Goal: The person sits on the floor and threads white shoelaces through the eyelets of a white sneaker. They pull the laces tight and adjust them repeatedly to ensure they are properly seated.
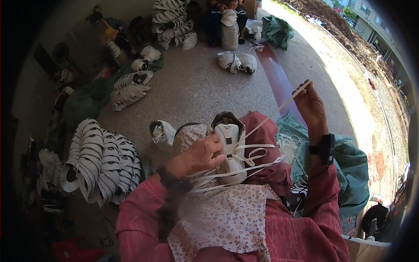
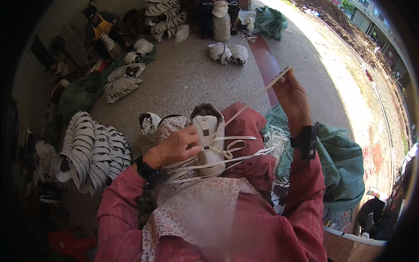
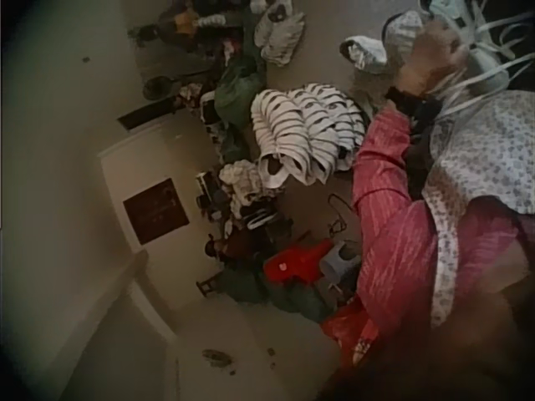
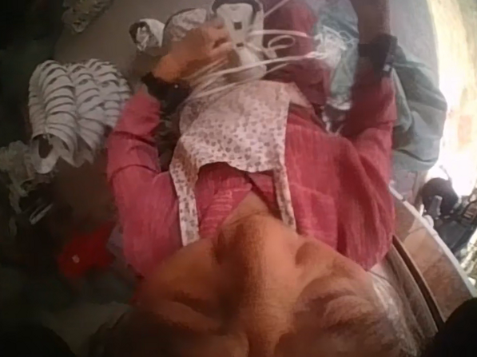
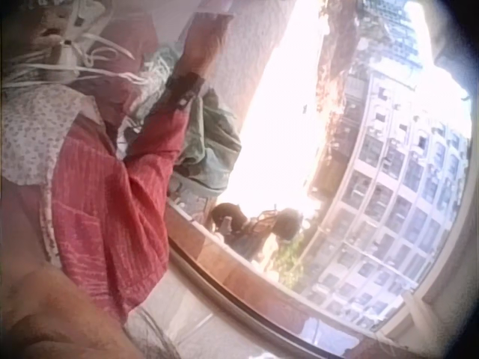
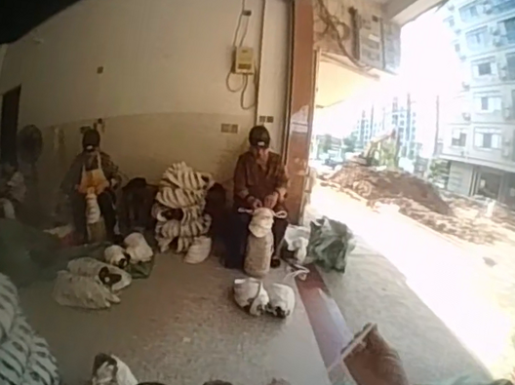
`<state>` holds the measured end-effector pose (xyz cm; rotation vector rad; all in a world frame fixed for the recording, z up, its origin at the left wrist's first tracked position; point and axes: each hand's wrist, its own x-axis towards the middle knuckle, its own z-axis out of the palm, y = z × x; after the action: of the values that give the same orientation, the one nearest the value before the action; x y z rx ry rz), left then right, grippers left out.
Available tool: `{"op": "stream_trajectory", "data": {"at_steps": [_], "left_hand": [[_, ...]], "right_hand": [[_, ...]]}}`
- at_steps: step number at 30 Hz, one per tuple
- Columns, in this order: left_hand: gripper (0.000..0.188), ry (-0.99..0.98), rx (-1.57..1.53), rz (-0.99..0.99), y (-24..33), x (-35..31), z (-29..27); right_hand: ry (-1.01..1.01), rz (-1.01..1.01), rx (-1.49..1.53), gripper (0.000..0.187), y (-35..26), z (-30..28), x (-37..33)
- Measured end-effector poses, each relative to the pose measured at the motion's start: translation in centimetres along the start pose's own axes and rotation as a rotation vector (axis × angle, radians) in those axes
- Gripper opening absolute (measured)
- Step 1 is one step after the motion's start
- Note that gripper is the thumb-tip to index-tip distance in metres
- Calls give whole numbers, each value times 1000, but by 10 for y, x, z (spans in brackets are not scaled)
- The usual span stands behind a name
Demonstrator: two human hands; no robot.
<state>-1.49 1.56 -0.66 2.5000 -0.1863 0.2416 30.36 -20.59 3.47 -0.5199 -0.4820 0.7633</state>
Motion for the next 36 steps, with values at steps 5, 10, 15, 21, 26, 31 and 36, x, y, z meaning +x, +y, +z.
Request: {"op": "stream_trajectory", "data": {"at_steps": [5,10,15,21,26,31,36], "left_hand": [[26,144,71,-33,15,6,14],[19,112,130,-85,21,8,28],[18,132,197,-97,34,8,29],[25,93,-460,-275,23,-7,21],[41,186,-1147,-224,45,-38,-42],[39,543,-1245,-60,39,-63,-81],[30,806,-1447,-18,26,-88,-96]], "right_hand": [[448,142,-694,34,13,-16,-44],[-85,197,-1372,27,73,2,-93],[-486,-72,-1776,20,86,34,-102],[-566,9,-1760,22,71,25,-104],[-257,372,-1376,32,55,24,-108],[140,645,-740,31,28,32,-125],[94,671,-841,29,5,6,-146]]}}
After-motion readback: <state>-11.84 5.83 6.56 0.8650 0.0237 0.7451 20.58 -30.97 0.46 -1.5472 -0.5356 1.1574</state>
